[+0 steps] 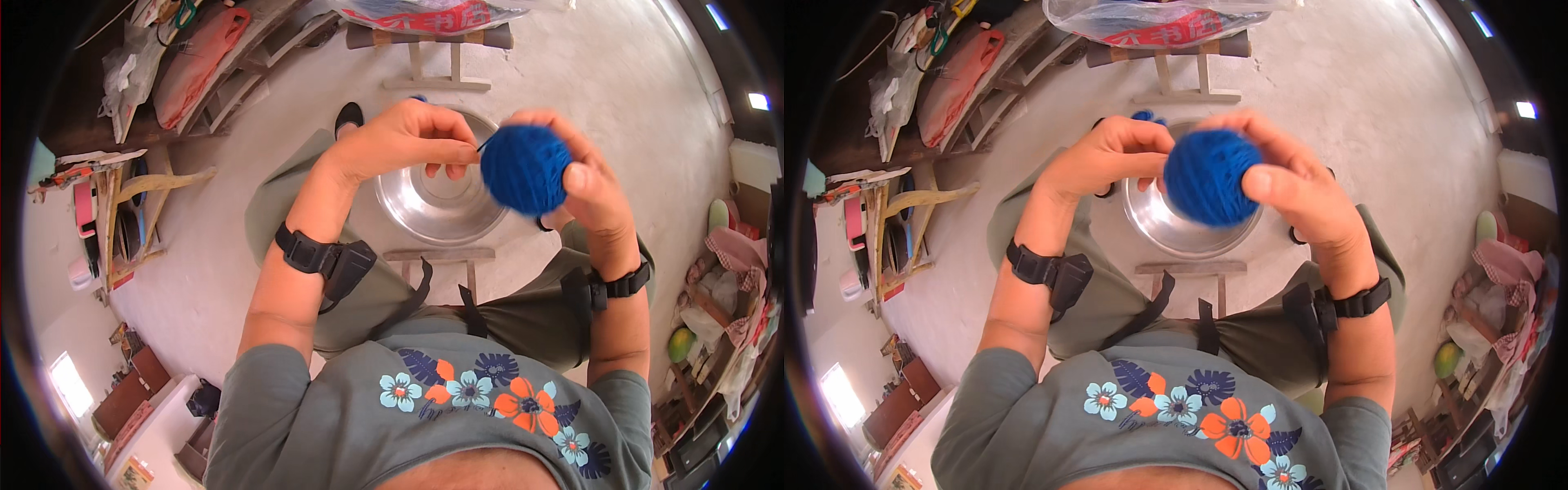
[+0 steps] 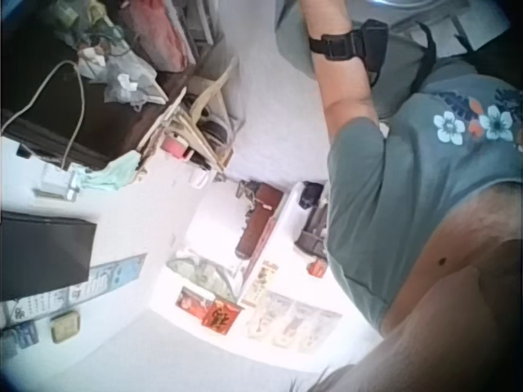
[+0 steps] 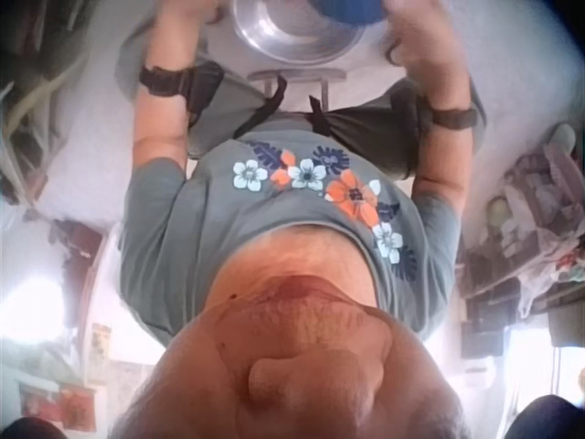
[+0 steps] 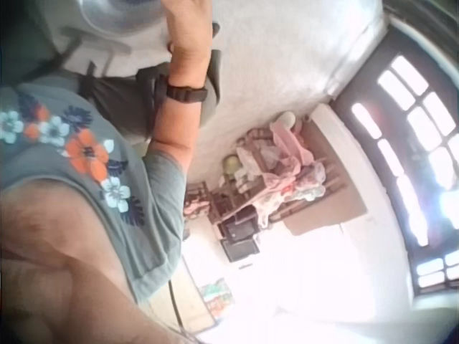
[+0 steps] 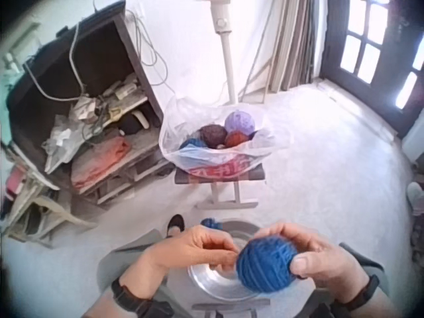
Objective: The person winds a length of blue yarn around their fingers and then onto a growing ball by hand over a metal bowl.
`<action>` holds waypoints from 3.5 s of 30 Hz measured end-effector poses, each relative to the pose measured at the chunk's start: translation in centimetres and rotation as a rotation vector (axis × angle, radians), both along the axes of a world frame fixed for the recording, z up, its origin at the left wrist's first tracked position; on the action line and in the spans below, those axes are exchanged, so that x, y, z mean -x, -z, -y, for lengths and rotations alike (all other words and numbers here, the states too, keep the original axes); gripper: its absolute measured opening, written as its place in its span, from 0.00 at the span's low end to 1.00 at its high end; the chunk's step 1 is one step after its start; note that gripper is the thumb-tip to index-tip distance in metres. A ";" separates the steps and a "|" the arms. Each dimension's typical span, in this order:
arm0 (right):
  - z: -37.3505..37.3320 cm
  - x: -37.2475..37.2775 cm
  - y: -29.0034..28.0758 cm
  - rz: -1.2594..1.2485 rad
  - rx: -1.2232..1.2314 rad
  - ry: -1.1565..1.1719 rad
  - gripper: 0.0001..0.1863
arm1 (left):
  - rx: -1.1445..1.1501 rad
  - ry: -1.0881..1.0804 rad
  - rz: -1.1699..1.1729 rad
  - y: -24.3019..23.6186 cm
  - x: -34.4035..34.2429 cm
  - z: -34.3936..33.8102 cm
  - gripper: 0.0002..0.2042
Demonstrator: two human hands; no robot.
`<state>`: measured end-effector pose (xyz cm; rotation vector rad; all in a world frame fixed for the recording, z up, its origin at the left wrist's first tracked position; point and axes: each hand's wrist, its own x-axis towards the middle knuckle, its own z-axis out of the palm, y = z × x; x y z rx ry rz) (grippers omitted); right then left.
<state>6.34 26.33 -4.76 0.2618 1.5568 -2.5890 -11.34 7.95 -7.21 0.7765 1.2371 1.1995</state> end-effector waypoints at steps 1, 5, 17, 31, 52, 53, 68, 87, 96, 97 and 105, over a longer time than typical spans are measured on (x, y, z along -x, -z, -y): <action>0.0 0.1 0.3 -0.014 -0.025 0.092 0.40 | 0.036 0.052 -0.018 0.6 -0.1 -0.2 0.10; -0.1 1.3 1.3 -0.063 -0.004 0.297 0.36 | 0.039 0.080 0.040 1.6 -0.5 -1.0 0.12; 0.7 1.4 1.6 0.103 -0.607 0.180 0.25 | -0.100 -0.027 0.025 -1.1 0.2 -0.3 0.08; 0.8 1.9 1.7 0.006 -0.274 0.388 0.34 | 0.013 0.104 -0.027 0.3 -0.6 -1.0 0.10; 0.7 2.2 2.0 -0.067 -0.065 0.410 0.29 | -0.017 0.110 -0.026 -0.3 -0.3 -0.6 0.10; 1.0 2.2 2.0 -0.024 -0.314 0.372 0.29 | -0.036 0.102 -0.006 -1.1 -0.1 -0.4 0.09; 0.5 1.4 0.7 -0.072 -0.034 0.145 0.36 | 0.031 -0.168 -0.079 0.4 0.2 -1.0 0.08; 0.8 1.2 0.8 0.003 -0.088 0.156 0.32 | -0.050 -0.241 -0.029 0.7 -0.1 -0.9 0.07; 0.7 1.6 1.7 0.106 -0.416 0.221 0.29 | 0.028 0.196 -0.008 -2.1 0.1 0.1 0.08; 0.8 1.6 1.7 0.091 -0.440 0.158 0.27 | 0.028 0.195 -0.007 -1.9 0.2 0.2 0.08; 0.7 1.3 0.7 0.009 -0.188 0.074 0.29 | -0.081 -0.272 -0.094 0.4 0.2 -0.9 0.07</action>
